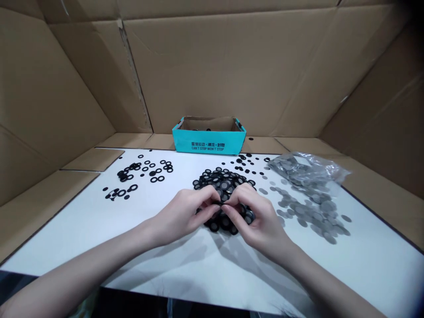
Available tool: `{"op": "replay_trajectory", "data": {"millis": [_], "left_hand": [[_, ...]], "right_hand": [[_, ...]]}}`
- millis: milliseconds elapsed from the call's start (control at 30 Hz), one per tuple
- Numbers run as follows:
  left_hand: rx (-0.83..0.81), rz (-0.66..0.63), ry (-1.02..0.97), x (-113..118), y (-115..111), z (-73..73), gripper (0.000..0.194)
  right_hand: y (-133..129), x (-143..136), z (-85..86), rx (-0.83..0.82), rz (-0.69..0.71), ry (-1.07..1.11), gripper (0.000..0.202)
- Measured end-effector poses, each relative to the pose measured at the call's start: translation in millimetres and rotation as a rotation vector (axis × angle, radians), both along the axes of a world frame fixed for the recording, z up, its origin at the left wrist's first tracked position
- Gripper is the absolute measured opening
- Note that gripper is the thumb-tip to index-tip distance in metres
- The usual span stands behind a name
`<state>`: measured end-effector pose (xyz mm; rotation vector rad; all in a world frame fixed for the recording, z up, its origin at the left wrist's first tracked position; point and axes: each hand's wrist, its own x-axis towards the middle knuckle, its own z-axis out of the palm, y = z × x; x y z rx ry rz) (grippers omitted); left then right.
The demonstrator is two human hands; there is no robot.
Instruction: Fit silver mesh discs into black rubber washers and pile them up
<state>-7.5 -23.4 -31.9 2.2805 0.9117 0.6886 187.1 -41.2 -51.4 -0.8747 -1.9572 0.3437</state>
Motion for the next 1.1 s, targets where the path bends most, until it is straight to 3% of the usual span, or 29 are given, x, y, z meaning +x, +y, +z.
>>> {"op": "replay_trajectory", "data": {"millis": [167,400,733,800,933,1100], "left_hand": [[0.077,-0.027,0.098,-2.5,0.1,5.7,0.007],[0.105,0.033,0.038,-1.7,4.4,-3.2,0.006],[0.058,0.000,0.022,-1.5,3.5,-0.1,0.008],[0.046,-0.007,-0.035,-2.5,4.5,-1.2,0.005],[0.165,-0.041,-0.122,-4.5,4.3,-3.4,0.027],[0.362,-0.077,-0.126,-5.2,2.0,-0.8,0.018]], "right_hand": [[0.1,-0.4,-4.3,0.056,-0.022,-0.035,0.020],[4.8,5.0,-6.2,0.046,-0.014,-0.125,0.013],[2.7,2.3,-8.8,0.122,-0.023,-0.133,0.015],[2.3,2.5,-5.5,0.022,-0.030,-0.039,0.016],[2.6,3.5,-0.5,-0.361,0.060,0.161,0.019],[3.5,2.9,1.2,-0.689,0.273,0.338,0.032]]}}
